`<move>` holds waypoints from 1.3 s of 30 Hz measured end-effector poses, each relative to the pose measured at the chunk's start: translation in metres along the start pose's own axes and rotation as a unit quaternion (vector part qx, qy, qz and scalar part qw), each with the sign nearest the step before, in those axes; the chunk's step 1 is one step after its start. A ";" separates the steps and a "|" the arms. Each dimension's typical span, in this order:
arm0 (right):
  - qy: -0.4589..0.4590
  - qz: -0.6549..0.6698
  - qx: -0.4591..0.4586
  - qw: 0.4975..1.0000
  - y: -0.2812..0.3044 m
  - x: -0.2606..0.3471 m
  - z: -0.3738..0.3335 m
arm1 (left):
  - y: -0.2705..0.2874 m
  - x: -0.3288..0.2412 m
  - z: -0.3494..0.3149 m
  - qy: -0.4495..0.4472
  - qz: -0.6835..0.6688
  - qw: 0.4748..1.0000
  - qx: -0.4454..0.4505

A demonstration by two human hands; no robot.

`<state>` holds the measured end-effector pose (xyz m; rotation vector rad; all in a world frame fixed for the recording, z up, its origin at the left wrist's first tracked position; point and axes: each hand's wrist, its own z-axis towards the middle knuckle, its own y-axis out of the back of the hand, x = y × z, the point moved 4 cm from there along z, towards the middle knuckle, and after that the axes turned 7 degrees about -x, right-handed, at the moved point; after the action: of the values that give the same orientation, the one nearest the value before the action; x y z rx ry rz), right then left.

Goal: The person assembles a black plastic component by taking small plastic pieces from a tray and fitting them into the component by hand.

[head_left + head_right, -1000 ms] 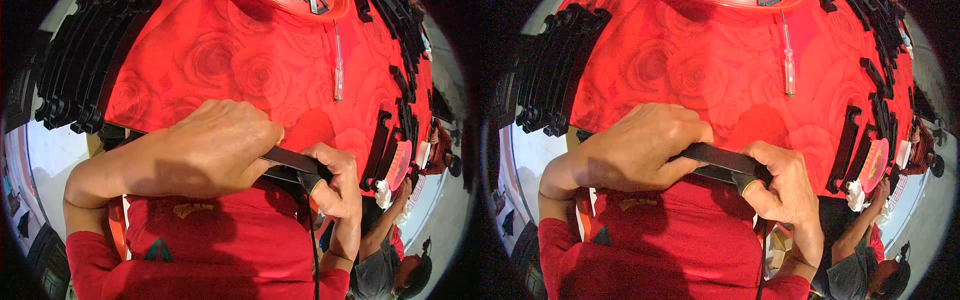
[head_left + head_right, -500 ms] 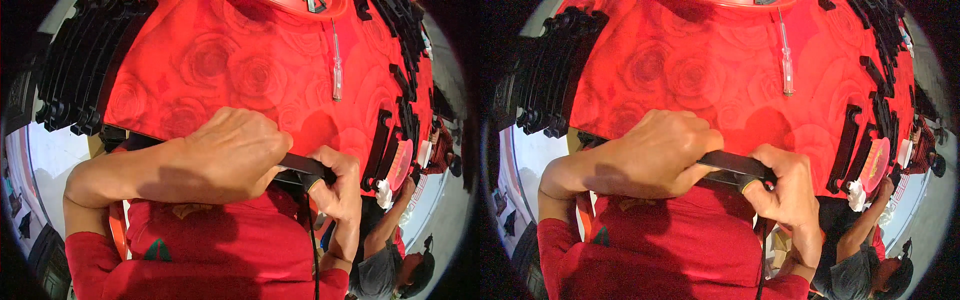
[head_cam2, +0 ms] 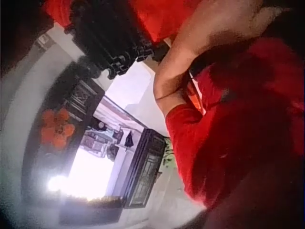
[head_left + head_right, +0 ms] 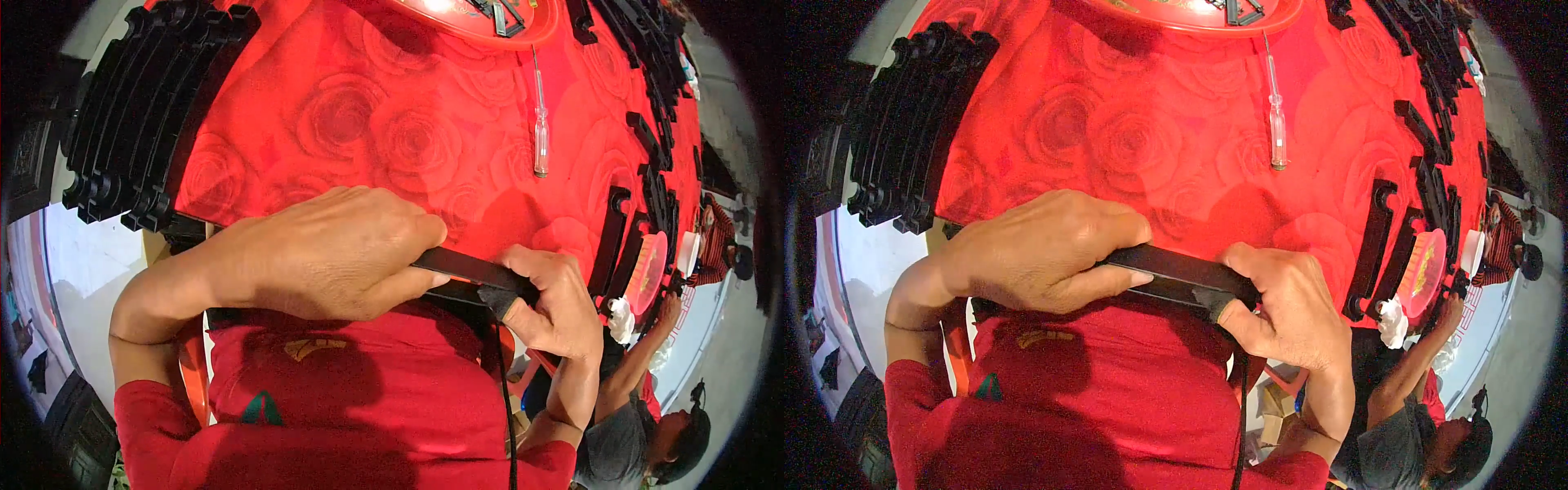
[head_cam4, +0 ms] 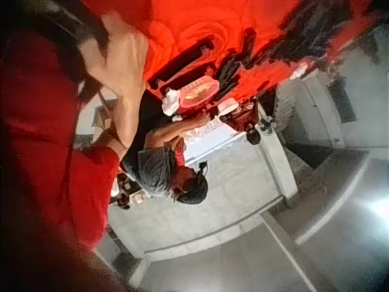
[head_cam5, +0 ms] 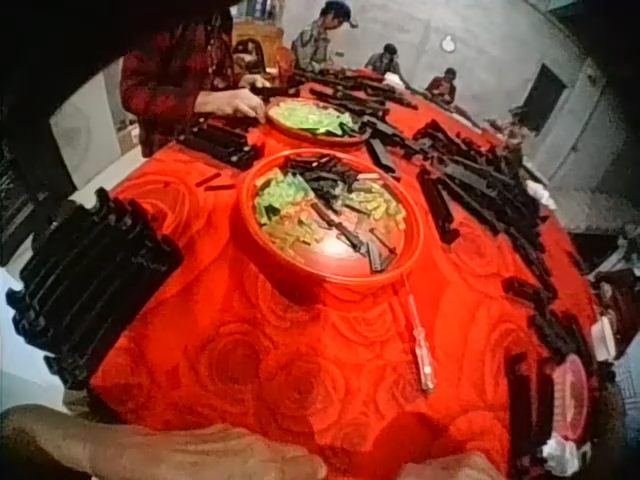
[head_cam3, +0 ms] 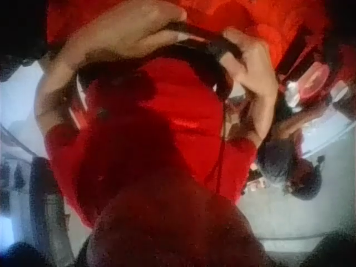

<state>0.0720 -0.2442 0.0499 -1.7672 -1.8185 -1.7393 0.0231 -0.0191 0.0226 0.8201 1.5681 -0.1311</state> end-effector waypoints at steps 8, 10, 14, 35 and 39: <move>-0.033 -0.027 0.021 0.999 -0.009 -0.003 0.008 | -0.003 0.001 0.004 0.011 -0.016 1.000 0.014; -0.022 -0.028 0.004 0.999 -0.010 -0.001 0.008 | -0.004 0.003 0.003 0.031 -0.020 0.999 0.022; -0.031 -0.062 0.000 0.998 -0.011 0.001 0.011 | -0.004 0.003 0.001 0.017 -0.029 0.999 0.006; -0.043 -0.072 -0.015 0.996 -0.012 0.011 0.022 | -0.006 0.001 -0.009 0.066 0.000 0.998 -0.009; -0.080 0.007 0.030 0.996 -0.004 0.005 0.020 | 0.005 0.001 -0.005 0.102 -0.026 0.994 0.019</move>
<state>0.0801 -0.2255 0.0437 -1.9394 -1.8912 -1.5628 0.0222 -0.0124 0.0244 0.8428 1.7845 -0.1190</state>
